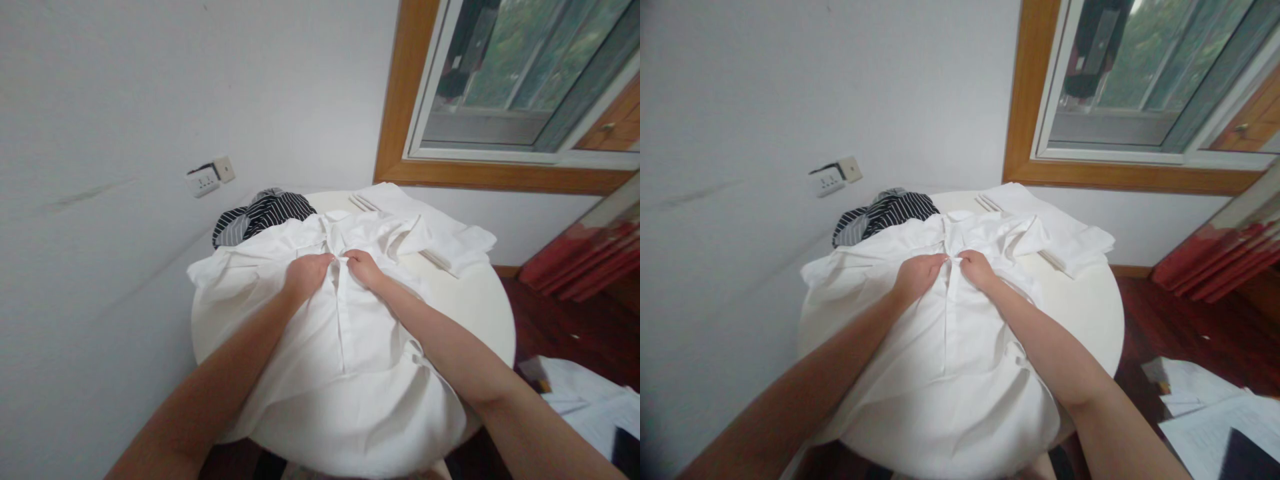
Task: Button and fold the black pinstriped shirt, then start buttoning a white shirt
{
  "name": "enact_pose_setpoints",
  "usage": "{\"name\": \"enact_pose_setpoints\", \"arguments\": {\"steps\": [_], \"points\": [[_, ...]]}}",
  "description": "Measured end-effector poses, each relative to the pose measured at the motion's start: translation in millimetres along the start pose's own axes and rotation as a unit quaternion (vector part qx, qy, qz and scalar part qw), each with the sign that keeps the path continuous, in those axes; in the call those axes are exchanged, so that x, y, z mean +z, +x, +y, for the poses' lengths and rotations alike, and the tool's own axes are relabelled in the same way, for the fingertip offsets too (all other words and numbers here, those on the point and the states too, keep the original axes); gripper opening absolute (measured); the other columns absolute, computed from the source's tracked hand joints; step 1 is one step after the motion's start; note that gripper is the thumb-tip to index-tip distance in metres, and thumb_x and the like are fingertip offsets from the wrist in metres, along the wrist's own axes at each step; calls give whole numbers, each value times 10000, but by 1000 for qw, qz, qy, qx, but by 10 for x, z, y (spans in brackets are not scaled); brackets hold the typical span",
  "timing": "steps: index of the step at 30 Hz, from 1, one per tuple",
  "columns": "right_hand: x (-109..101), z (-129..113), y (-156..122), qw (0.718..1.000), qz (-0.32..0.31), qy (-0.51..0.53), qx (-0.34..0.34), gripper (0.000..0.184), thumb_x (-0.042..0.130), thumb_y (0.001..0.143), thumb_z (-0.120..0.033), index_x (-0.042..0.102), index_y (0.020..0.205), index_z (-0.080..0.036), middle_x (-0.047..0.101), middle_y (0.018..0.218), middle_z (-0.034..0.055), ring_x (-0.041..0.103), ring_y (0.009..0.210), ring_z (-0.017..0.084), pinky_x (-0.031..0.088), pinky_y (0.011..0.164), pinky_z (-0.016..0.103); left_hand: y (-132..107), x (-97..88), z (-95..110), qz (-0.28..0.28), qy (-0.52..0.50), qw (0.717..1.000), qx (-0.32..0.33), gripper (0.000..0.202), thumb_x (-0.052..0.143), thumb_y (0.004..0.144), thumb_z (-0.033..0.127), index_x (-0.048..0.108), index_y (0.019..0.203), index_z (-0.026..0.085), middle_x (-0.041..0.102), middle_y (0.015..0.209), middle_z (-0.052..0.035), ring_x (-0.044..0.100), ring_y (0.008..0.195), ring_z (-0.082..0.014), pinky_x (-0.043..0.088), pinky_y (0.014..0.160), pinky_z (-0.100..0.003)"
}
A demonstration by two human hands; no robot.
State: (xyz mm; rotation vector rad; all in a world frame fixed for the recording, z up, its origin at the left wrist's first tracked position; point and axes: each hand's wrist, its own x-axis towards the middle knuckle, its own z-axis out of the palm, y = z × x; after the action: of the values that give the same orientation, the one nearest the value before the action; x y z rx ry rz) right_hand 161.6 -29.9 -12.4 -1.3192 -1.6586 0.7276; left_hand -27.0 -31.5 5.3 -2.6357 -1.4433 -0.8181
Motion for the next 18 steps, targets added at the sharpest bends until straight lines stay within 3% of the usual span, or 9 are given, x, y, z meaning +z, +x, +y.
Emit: {"name": "enact_pose_setpoints", "arguments": {"steps": [2,5,10,12,14,16,18], "points": [[-19,28,-13,999,11,33,-3,186,384,596,-197,567,566,-197,560,598,-8,525,660,155,395,637,250,5,-40,-95,21,12,999,-31,334,389,968,322,684,1098,235,731,1036,-45,668,939,-200,487,839,-291],[-54,47,-19,987,44,139,61,145,387,589,-209,522,536,-203,459,470,-39,440,497,122,320,494,229,11,-129,-172,45,10,998,-34,343,391,970,357,692,1059,218,723,1007,-53,648,952,-203,475,854,-300],[-101,4,32,918,118,348,147,47,426,563,-190,465,545,-206,416,420,-67,368,382,90,246,395,210,12,-302,31,58,31,994,90,223,541,896,360,716,971,243,644,1129,-83,547,1082,-261,395,945,-420],[-124,-16,55,899,141,386,153,37,436,554,-170,444,545,-206,410,421,-69,363,379,84,250,389,204,0,-339,149,5,1,988,157,225,506,917,335,701,954,229,653,1102,-75,550,1068,-242,378,956,-416],[-151,-23,71,887,157,407,154,50,432,548,-155,429,549,-204,400,426,-70,357,381,80,249,385,199,-26,-347,237,-89,-40,973,210,292,422,958,329,676,892,199,677,934,-61,588,944,-204,408,902,-369],[-179,-17,80,879,168,420,153,61,424,538,-144,426,556,-202,394,436,-69,352,386,79,250,383,196,-67,-344,285,-163,-75,959,218,359,344,984,325,644,847,181,662,812,-49,599,832,-182,438,825,-325],[-205,-5,86,877,172,423,150,70,417,530,-138,422,562,-200,380,446,-70,347,393,77,250,383,192,-123,-351,297,-183,-109,959,188,371,299,992,315,622,876,175,658,827,-51,603,822,-176,454,801,-305]]}}
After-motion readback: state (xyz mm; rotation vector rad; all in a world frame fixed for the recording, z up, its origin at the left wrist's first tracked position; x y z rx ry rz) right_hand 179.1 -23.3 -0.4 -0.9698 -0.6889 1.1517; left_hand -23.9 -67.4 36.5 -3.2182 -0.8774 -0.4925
